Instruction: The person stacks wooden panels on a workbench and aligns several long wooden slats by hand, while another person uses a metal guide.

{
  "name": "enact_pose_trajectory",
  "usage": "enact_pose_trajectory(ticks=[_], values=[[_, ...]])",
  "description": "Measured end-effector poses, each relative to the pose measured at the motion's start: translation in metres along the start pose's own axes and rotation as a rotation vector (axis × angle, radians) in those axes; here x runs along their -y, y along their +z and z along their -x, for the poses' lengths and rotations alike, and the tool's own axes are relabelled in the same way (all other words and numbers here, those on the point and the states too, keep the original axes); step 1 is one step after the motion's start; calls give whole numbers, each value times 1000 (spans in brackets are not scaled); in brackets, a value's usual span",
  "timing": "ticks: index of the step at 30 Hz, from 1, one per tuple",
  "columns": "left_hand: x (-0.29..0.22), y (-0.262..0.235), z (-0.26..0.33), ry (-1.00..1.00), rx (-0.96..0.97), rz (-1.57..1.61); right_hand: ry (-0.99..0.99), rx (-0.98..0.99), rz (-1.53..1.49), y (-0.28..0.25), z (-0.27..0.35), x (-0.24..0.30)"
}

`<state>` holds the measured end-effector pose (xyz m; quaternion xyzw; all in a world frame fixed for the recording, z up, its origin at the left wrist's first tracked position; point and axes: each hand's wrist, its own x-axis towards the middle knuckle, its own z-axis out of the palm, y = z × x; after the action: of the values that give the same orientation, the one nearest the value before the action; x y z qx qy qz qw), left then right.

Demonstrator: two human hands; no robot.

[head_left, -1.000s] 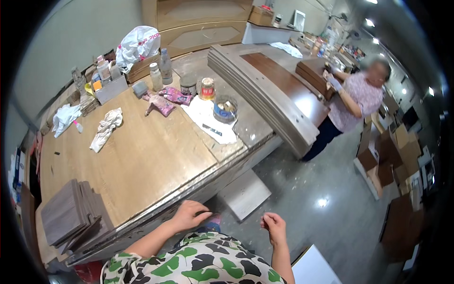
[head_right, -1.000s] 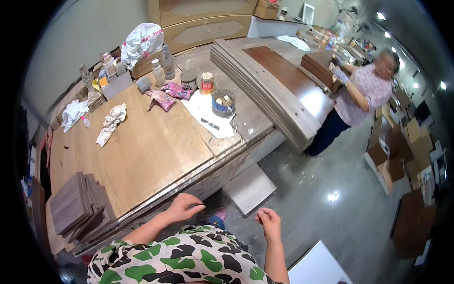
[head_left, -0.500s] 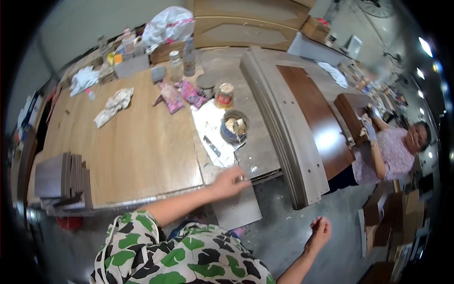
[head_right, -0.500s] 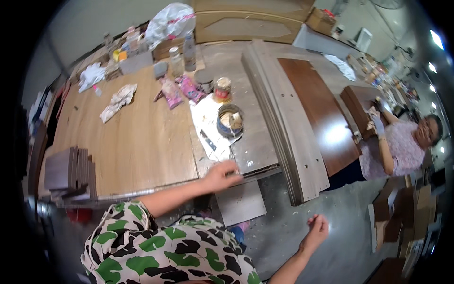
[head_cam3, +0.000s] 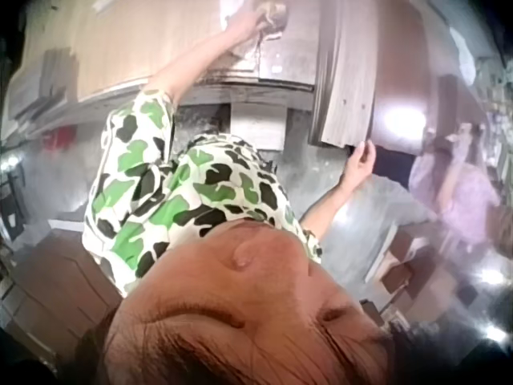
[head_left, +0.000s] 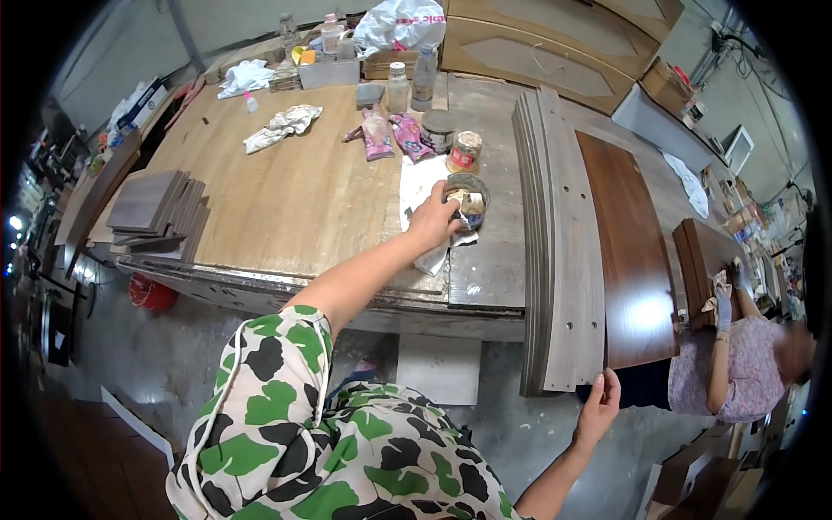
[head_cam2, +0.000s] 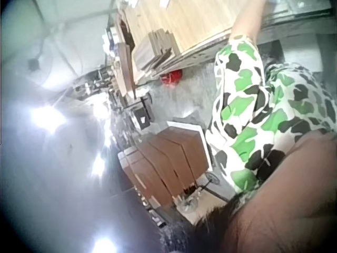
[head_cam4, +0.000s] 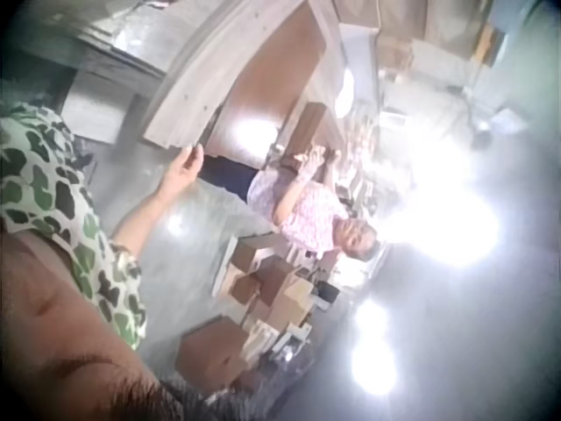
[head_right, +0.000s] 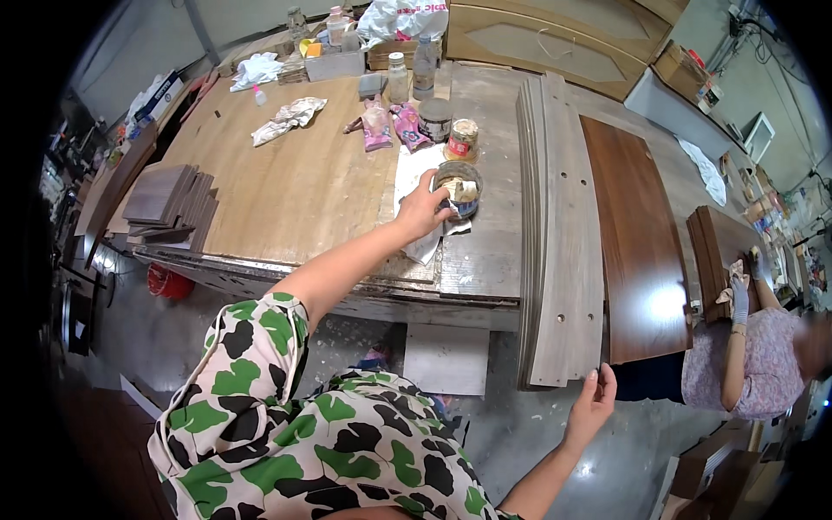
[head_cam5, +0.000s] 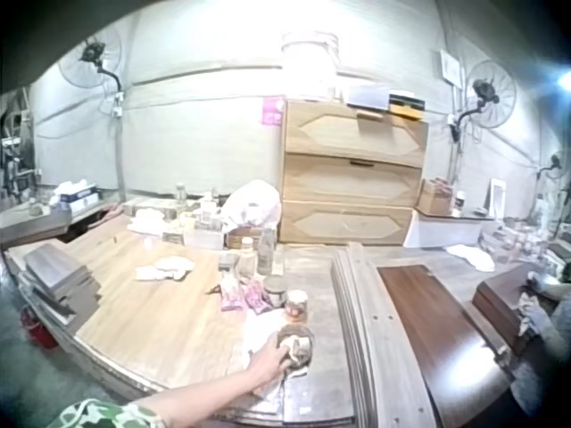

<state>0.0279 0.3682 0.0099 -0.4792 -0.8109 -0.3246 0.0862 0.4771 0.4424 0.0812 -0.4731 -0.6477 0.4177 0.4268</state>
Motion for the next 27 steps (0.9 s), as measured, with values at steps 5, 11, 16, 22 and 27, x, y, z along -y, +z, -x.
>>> enact_pose_trajectory(ticks=[5, 11, 16, 22, 27], values=[[14, -17, -22, -77, -94, -9, -141, 44, 128, 3, 8, -22], [63, -32, -43, -228, 13, -133, -163, -4, 253, 11, 9, -14], [25, -33, -5, 74, -153, -93, -63, 63, 169, 14, 3, -13], [-112, -10, 85, -318, 601, 925, 40, 131, 178, 8, -1, -5], [-178, -17, 101, -575, 846, 1339, -27, 223, 156, 11, 10, -7]])
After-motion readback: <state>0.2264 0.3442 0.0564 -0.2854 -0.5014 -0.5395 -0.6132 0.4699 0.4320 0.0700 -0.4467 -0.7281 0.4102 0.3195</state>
